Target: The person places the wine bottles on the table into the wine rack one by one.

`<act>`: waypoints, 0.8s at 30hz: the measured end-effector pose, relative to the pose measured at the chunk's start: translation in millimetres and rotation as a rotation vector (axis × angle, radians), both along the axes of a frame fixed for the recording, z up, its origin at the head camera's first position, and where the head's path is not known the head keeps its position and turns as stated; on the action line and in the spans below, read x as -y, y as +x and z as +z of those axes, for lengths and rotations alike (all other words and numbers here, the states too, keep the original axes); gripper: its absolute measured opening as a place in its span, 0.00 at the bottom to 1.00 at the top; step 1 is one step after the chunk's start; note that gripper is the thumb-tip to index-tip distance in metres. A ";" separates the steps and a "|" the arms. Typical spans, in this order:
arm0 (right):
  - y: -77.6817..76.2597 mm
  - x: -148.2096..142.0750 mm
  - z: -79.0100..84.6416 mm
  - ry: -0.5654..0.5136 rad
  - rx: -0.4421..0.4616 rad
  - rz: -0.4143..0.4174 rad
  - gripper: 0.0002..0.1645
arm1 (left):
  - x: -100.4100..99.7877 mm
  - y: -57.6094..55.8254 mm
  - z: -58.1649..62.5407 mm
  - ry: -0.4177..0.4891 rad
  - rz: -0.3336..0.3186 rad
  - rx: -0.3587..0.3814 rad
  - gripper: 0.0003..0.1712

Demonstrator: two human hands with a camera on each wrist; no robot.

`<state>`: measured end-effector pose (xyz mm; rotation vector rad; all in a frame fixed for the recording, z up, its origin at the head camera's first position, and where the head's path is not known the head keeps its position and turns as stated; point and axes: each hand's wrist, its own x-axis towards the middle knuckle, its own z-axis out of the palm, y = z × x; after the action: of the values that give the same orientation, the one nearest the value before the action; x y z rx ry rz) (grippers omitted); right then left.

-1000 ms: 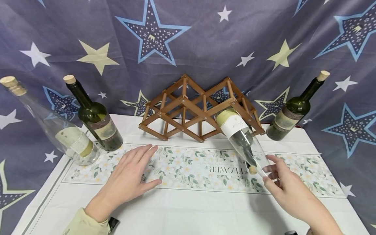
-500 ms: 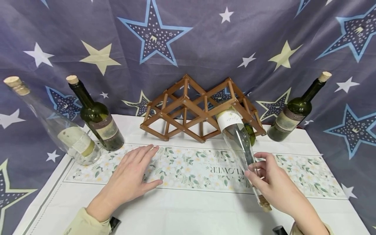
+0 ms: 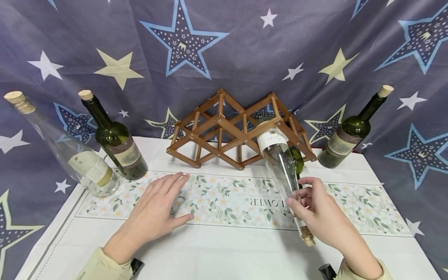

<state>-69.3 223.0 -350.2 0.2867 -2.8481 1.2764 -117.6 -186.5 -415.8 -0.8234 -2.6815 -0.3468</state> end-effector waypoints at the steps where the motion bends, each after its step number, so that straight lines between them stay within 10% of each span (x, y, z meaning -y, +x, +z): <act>1: -0.6 0.6 -0.2 -0.001 0.002 -0.002 0.34 | -0.1 0.1 0.0 0.001 0.001 0.001 0.63; 24: -18.8 16.2 -1.8 -0.063 0.045 -0.064 0.34 | -2.0 0.9 -4.0 0.005 -0.010 0.006 0.62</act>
<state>-88.0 206.8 -352.0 0.1664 -2.8221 1.3739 -116.7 -184.6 -419.8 -0.8362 -2.6818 -0.3586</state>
